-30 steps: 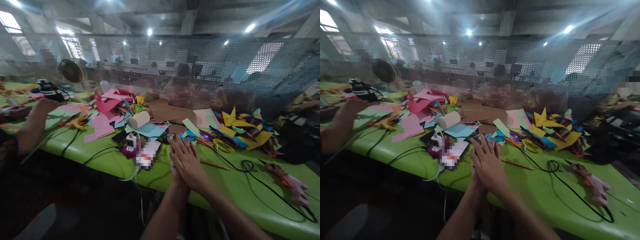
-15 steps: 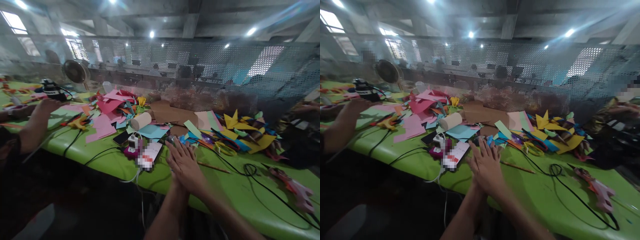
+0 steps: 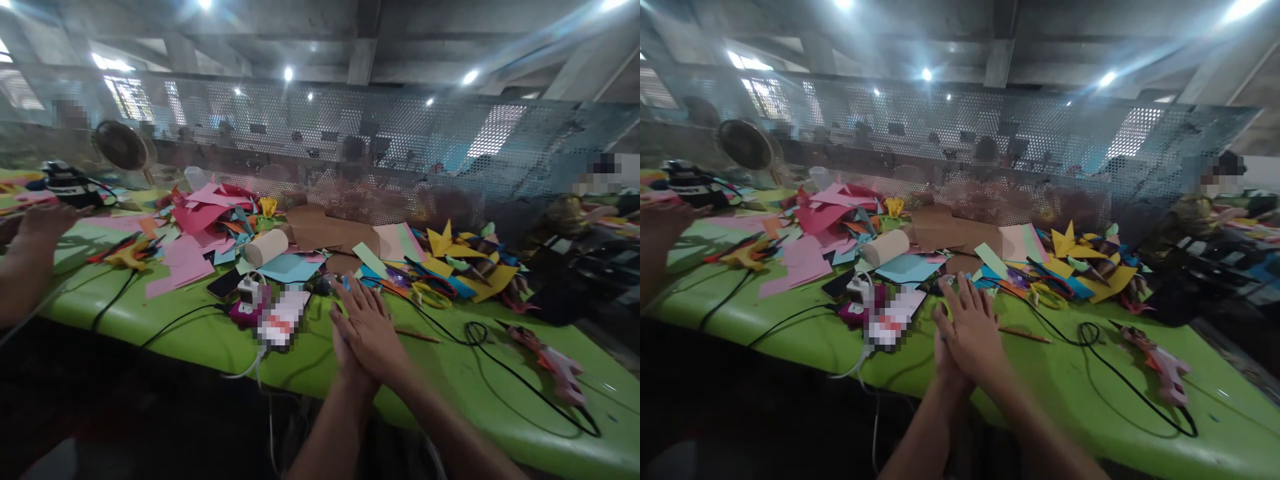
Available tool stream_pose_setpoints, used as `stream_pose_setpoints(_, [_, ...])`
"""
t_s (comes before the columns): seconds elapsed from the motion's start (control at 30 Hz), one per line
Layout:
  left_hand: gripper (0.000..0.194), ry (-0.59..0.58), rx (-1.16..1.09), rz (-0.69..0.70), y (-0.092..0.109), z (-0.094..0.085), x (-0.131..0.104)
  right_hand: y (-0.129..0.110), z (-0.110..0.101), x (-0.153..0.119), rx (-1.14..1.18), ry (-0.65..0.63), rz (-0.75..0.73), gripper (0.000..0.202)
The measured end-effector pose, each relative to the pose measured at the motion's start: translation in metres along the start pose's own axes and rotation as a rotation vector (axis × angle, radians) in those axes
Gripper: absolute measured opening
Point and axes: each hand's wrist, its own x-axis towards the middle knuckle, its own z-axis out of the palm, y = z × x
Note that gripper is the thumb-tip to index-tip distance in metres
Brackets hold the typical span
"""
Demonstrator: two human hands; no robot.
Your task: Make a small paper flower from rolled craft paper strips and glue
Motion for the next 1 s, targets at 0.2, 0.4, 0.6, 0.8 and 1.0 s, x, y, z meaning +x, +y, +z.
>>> stream_pose_setpoints(0.2, [0.071,-0.006,-0.030,-0.021,-0.008,0.006,-0.005,0.019,0.001,0.017,0.050,0.062,0.046,0.055])
stream_pose_setpoints(0.4, [0.065,-0.090,-0.155,-0.074,-0.008,0.001,-0.009,0.044,-0.020,0.036,0.388,0.179,0.044,0.055])
stream_pose_setpoints(0.6, [0.068,0.027,-0.067,-0.093,-0.002,0.002,-0.002,0.050,-0.032,0.002,0.462,0.060,-0.097,0.030])
stream_pose_setpoints(0.8, [0.057,0.057,-0.023,-0.109,-0.009,0.014,-0.003,0.054,-0.022,-0.003,0.515,0.137,-0.082,0.016])
stream_pose_setpoints(1.0, [0.041,0.122,0.368,0.031,0.014,-0.005,0.013,0.077,-0.035,-0.001,0.929,0.229,0.192,0.025])
